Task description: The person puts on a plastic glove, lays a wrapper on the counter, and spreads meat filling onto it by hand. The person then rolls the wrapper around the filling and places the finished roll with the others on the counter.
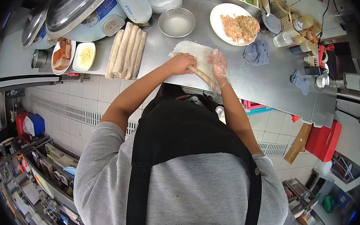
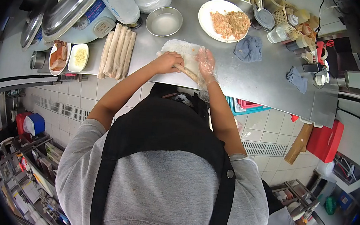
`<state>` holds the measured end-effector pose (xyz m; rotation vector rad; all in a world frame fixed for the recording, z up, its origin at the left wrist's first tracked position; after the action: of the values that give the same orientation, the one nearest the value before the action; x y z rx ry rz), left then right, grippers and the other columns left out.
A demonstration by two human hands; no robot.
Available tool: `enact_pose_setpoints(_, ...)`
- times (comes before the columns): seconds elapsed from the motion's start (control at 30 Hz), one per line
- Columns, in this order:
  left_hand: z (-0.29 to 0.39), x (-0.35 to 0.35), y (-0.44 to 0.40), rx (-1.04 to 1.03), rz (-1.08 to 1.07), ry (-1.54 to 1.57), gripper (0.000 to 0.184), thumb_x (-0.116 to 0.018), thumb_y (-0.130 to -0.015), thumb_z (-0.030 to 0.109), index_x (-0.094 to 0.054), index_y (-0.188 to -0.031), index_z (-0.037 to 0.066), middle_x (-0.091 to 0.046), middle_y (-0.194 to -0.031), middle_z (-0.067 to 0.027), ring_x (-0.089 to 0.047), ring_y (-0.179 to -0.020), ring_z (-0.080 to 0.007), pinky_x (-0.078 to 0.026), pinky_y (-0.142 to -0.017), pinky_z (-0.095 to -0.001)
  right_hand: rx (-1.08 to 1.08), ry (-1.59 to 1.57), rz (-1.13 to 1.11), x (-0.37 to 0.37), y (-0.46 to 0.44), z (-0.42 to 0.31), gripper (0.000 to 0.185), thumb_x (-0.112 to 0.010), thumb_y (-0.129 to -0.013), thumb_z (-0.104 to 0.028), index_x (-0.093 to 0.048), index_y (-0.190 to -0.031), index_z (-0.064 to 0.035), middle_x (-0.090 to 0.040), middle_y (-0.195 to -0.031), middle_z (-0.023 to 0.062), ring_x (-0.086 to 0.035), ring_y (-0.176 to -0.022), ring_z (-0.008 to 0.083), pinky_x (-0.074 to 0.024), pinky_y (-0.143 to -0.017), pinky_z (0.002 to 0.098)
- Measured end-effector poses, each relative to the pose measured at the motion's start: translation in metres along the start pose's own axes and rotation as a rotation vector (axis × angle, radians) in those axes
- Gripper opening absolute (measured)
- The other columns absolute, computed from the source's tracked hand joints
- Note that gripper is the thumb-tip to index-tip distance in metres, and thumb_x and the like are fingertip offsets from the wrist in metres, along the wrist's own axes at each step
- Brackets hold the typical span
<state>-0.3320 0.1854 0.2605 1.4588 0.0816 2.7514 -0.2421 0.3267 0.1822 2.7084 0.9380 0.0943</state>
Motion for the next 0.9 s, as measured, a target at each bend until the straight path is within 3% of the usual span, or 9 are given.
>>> enact_pose_setpoints(0.3, -0.005, 0.003, 0.000, -0.049, -0.035, -0.039, 0.028, -0.078, -0.071, 0.023, -0.061, -0.091, 0.015, -0.060, -0.095, -0.0017, -0.056, -0.101, -0.0255, -0.043, -0.085, -0.0424, 0.019, 0.151, -0.046, -0.003, 0.006, -0.015, 0.043, -0.060, -0.095, -0.035, -0.057, -0.111, 0.0051, -0.064, -0.094, 0.0086, -0.060, -0.083, 0.0132, -0.0507, -0.076, 0.0273)
enact_pose_setpoints(0.4, -0.020, 0.015, 0.008, 0.039, -0.024, -0.082, 0.031, -0.079, -0.069, 0.023, -0.061, -0.093, 0.014, -0.061, -0.096, -0.0023, -0.056, -0.102, -0.0258, -0.043, -0.086, -0.0425, 0.031, 0.145, -0.006, -0.004, 0.005, -0.013, 0.044, -0.060, -0.094, -0.035, -0.056, -0.111, 0.0056, -0.064, -0.093, 0.0105, -0.061, -0.081, 0.0178, -0.0511, -0.077, 0.0289)
enact_pose_setpoints(0.47, -0.024, 0.015, 0.014, 0.032, -0.011, -0.055, 0.031, -0.079, -0.069, 0.022, -0.061, -0.094, 0.014, -0.061, -0.097, -0.0024, -0.055, -0.103, -0.0257, -0.042, -0.087, -0.0424, 0.324, 0.810, 0.097, -0.016, 0.010, -0.037, 0.040, -0.064, -0.091, -0.030, -0.056, -0.113, 0.0020, -0.065, -0.094, 0.0154, -0.063, -0.083, 0.0273, -0.0510, -0.080, 0.0355)
enact_pose_setpoints(0.5, -0.026, 0.014, 0.015, 0.033, 0.007, -0.027, 0.032, -0.079, -0.069, 0.022, -0.062, -0.095, 0.014, -0.061, -0.097, -0.0026, -0.055, -0.104, -0.0256, -0.042, -0.088, -0.0424, 0.323, 0.808, 0.101, -0.024, 0.019, -0.051, 0.040, -0.064, -0.091, -0.030, -0.056, -0.113, 0.0020, -0.065, -0.094, 0.0154, -0.063, -0.083, 0.0273, -0.0510, -0.080, 0.0355)
enact_pose_setpoints(0.57, -0.025, 0.015, 0.017, 0.031, 0.045, -0.045, 0.032, -0.078, -0.069, 0.022, -0.062, -0.095, 0.014, -0.061, -0.098, -0.0022, -0.055, -0.104, -0.0255, -0.042, -0.089, -0.0424, 0.382, 0.809, -0.392, -0.079, 0.063, -0.082, 0.036, -0.068, -0.086, -0.023, -0.058, -0.114, -0.0025, -0.063, -0.097, 0.0201, -0.060, -0.092, 0.0369, -0.0481, -0.084, 0.0430)
enact_pose_setpoints(0.7, -0.026, 0.015, 0.021, 0.019, 0.028, -0.063, 0.031, -0.078, -0.070, 0.024, -0.063, -0.096, 0.014, -0.061, -0.098, -0.0010, -0.055, -0.105, -0.0247, -0.042, -0.089, -0.0424, 0.379, 0.757, -0.412, -0.088, 0.085, -0.054, 0.033, -0.070, -0.082, -0.024, -0.060, -0.107, -0.0052, -0.063, -0.096, 0.0226, -0.059, -0.093, 0.0415, -0.0473, -0.084, 0.0476)
enact_pose_setpoints(0.77, -0.024, 0.018, 0.024, 0.027, 0.034, -0.042, 0.031, -0.078, -0.071, 0.024, -0.063, -0.097, 0.015, -0.062, -0.098, -0.0007, -0.055, -0.105, -0.0241, -0.042, -0.089, -0.0427, 0.550, 0.772, -0.331, -0.073, 0.090, -0.047, 0.032, -0.071, -0.078, -0.017, -0.062, -0.106, -0.0045, -0.064, -0.098, 0.0197, -0.057, -0.098, 0.0384, -0.0454, -0.086, 0.0461)
enact_pose_setpoints(0.9, -0.026, 0.016, 0.031, -0.031, 0.073, -0.006, 0.033, -0.077, -0.072, 0.024, -0.064, -0.101, 0.015, -0.063, -0.099, -0.0007, -0.056, -0.106, -0.0230, -0.042, -0.090, -0.0421, 0.436, 0.893, -0.387, -0.046, 0.101, -0.048, 0.034, -0.071, -0.078, -0.016, -0.063, -0.108, -0.0051, -0.064, -0.099, 0.0194, -0.058, -0.098, 0.0382, -0.0454, -0.086, 0.0465)
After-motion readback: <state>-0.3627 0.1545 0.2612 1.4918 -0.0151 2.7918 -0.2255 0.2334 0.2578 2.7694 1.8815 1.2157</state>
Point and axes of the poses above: each hand's wrist, its own y-axis away from the middle knuckle, its own x-axis out of the back of the hand, z = x × y, the point moved 8 cm from there along -y, towards the middle knuckle
